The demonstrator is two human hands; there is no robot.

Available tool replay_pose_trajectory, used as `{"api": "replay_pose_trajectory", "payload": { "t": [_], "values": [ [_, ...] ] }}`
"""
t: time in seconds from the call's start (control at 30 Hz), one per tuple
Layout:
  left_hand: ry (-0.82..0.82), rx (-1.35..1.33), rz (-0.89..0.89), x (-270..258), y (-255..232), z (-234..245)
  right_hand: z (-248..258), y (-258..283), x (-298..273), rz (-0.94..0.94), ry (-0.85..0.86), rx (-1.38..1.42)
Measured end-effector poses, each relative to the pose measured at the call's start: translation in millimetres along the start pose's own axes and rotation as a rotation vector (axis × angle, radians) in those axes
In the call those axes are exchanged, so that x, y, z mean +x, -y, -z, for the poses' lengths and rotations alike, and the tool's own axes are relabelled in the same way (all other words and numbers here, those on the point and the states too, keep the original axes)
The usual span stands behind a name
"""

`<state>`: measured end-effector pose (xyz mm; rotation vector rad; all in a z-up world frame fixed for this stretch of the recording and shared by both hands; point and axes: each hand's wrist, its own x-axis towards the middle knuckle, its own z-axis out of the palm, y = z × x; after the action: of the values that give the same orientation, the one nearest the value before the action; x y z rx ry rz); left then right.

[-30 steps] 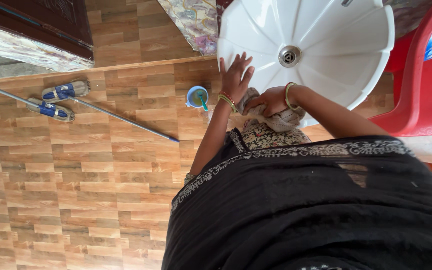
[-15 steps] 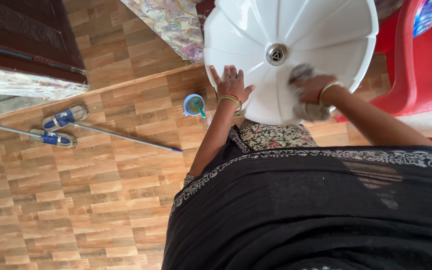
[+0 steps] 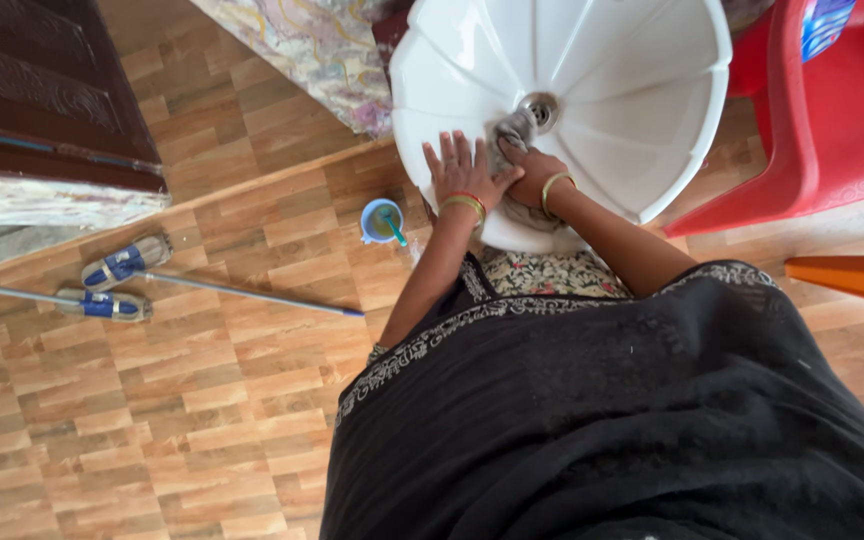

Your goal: The person scrubs the interior of a white pedestal sink using a cloth. They repeatedly wipe the basin and drain area with both hands, focusing on the curved surfaces and the central drain.

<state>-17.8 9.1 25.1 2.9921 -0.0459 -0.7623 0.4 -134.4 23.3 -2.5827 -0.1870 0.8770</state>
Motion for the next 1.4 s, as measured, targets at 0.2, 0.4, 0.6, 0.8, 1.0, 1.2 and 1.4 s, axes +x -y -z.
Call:
{"api": "replay_pose_trajectory", "payload": {
  "t": [0.2, 0.4, 0.6, 0.8, 1.0, 1.2, 1.4],
  "values": [
    [0.089, 0.23, 0.022, -8, -10, 6, 19, -48, -28, -0.057, 0.232, -0.379],
    [0.162, 0.202, 0.097, -2, -28, 6, 56, -78, -59, -0.01, 0.45, -0.634],
    [0.088, 0.18, 0.096, -2, -29, -1, 31, -65, 32, 0.067, 0.154, -0.4],
    [0.064, 0.187, 0.09, -2, -29, -1, 38, -79, 48, 0.083, 0.158, -0.414],
    [0.084, 0.183, 0.098, 1, -29, -2, 109, -149, -3, -0.103, 0.334, -0.617],
    [0.093, 0.178, 0.095, 6, -28, -8, 108, -140, 19, -0.125, 0.273, -0.543],
    [0.079, 0.153, 0.109, 7, -29, -10, 20, -95, 104, 0.085, -0.022, -0.421]
  ]
}}
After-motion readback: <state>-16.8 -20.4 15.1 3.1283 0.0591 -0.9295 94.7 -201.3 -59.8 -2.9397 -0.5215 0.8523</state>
